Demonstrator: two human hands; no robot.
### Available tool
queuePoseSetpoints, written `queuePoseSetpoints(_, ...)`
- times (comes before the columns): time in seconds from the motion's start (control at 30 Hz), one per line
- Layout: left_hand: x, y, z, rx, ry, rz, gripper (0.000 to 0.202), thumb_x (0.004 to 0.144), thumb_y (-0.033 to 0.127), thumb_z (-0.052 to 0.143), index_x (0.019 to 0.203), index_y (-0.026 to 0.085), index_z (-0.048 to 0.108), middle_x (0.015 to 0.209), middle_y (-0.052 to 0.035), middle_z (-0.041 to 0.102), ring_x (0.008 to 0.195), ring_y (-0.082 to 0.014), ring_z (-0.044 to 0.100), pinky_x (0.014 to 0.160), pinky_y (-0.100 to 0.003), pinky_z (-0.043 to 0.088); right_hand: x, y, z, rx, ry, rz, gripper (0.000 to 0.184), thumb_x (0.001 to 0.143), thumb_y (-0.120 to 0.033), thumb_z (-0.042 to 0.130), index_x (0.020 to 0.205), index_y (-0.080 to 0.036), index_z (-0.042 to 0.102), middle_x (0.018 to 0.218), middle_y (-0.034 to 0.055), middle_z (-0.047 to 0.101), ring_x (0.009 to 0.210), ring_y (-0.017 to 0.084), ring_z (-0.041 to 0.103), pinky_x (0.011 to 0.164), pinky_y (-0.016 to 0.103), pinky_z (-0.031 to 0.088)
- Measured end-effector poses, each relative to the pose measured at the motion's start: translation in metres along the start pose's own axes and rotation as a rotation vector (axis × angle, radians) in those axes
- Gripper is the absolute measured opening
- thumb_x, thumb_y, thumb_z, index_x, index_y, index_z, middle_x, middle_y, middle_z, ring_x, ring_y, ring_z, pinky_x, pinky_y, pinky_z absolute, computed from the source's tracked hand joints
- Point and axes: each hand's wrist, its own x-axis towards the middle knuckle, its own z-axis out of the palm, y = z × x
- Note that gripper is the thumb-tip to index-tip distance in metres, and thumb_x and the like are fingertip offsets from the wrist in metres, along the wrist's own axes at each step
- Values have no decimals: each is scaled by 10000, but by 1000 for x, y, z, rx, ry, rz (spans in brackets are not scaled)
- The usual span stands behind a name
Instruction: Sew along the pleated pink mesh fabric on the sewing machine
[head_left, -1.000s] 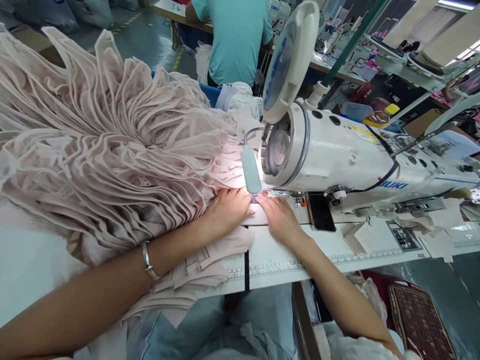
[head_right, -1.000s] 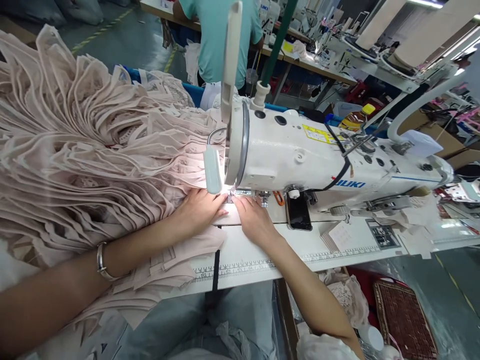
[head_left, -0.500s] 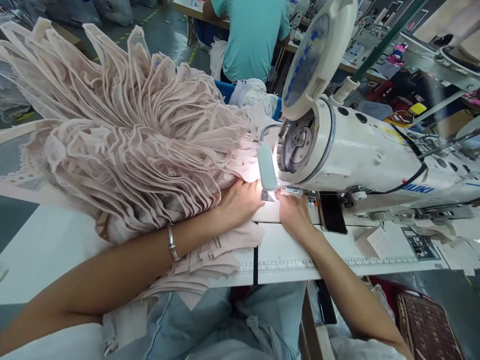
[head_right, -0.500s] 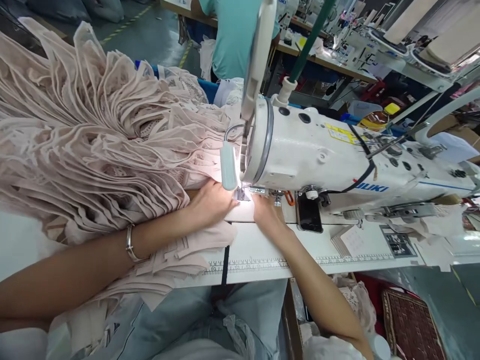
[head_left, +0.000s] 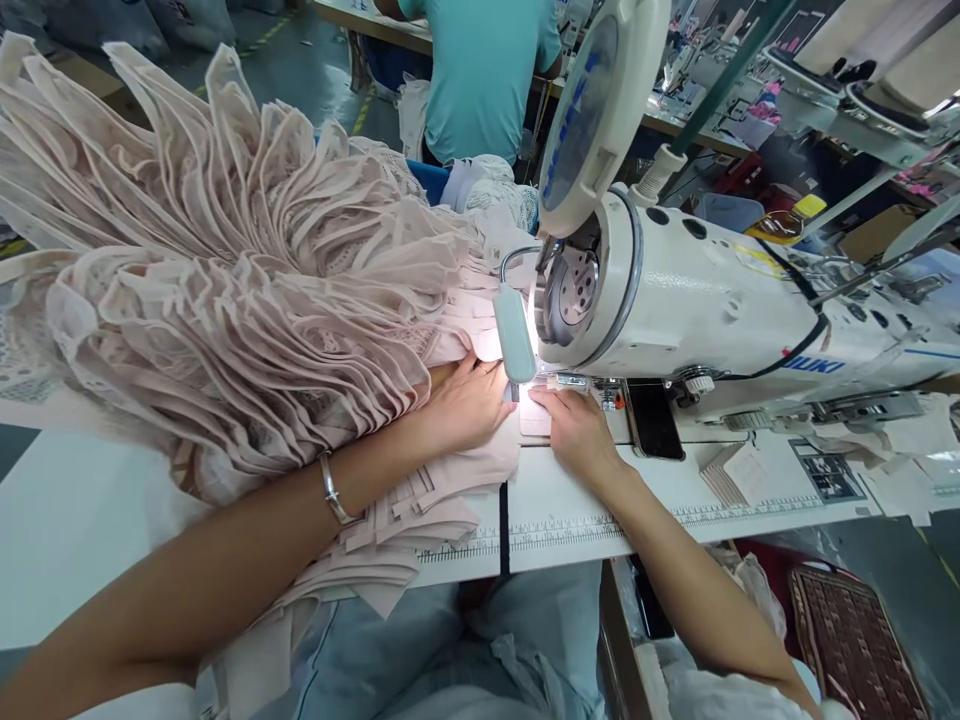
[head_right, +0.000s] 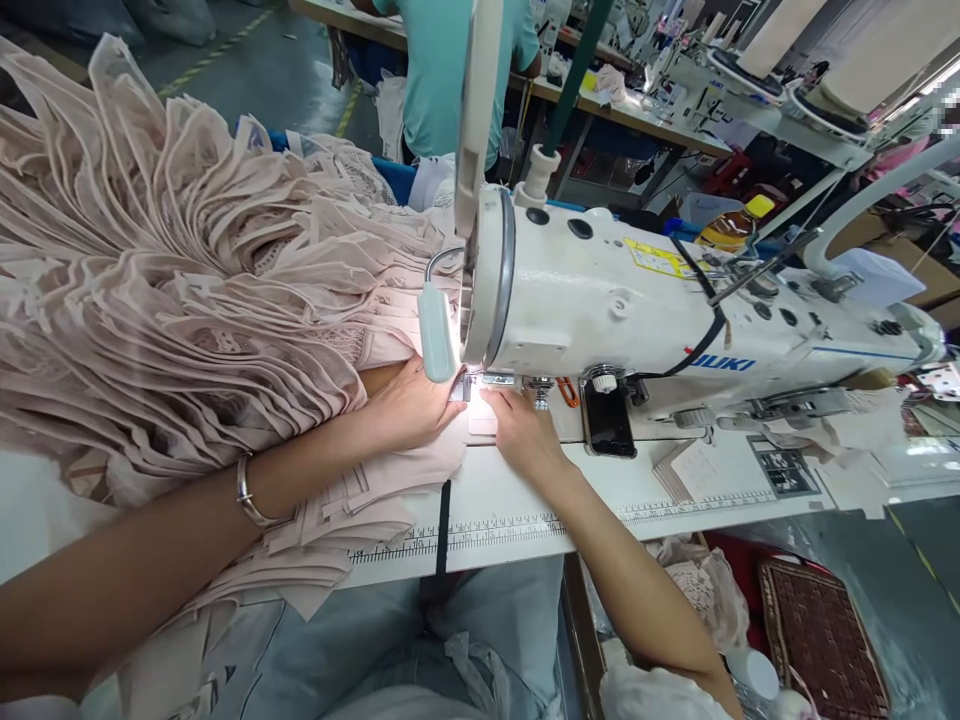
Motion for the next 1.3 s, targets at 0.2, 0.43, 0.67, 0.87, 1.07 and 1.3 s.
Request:
queuePoseSetpoints(0.2, 0, 1, 1, 19, 1, -11, 329, 983, 320, 454, 1204, 101, 563, 1184, -172, 667, 1185, -327, 576, 1027, -490, 413, 0, 1, 0, -3, 26, -22, 526, 865, -11, 383, 1236, -223, 688, 1172, 75, 731, 1065, 256, 641, 939, 413, 528)
queuePoseSetpoints(0.43, 0, 1, 1, 42, 11, -7, 303, 949, 273, 517, 1207, 119, 556, 1186, -148, 678, 1203, -303, 584, 1075, -465, 391, 3, -2, -5, -32, -72, -11, 519, 871, -42, 421, 1305, -195, 661, 1221, 135, 694, 1166, 314, 600, 1013, 492, 483)
queuePoseSetpoints(0.67, 0, 1, 4, 61, 22, -6, 313, 958, 297, 499, 1210, 119, 552, 1174, -162, 671, 1168, -315, 596, 1040, -478, 421, 5, -7, -10, -50, -118, -18, 472, 944, -117, 373, 1339, -130, 632, 1255, 197, 659, 1163, 336, 587, 1017, 525, 469)
queuePoseSetpoints(0.87, -1, 4, 2, 65, -20, -57, 334, 957, 289, 505, 1240, 117, 547, 1202, -161, 655, 1218, -317, 570, 1068, -474, 400, 8, -11, -13, -80, -185, 23, 496, 971, -126, 318, 1374, -140, 609, 1326, 185, 623, 1215, 329, 553, 1019, 497, 456)
queuePoseSetpoints(1.07, 0, 7, -2, 75, -48, -84, 334, 957, 296, 526, 1238, 118, 554, 1220, -165, 646, 1236, -318, 561, 1070, -459, 403, 12, -20, -22, -96, -329, 117, 509, 985, -144, 327, 1447, -149, 542, 1259, 197, 640, 1134, 328, 598, 1013, 509, 430)
queuePoseSetpoints(1.3, -1, 6, 1, 81, -55, -100, 346, 955, 290, 540, 1250, 108, 549, 1223, -173, 641, 1245, -325, 557, 1072, -479, 406, 14, -19, -22, -87, -366, 143, 502, 1011, -185, 310, 1473, -160, 506, 1245, 189, 645, 1094, 316, 612, 1038, 508, 378)
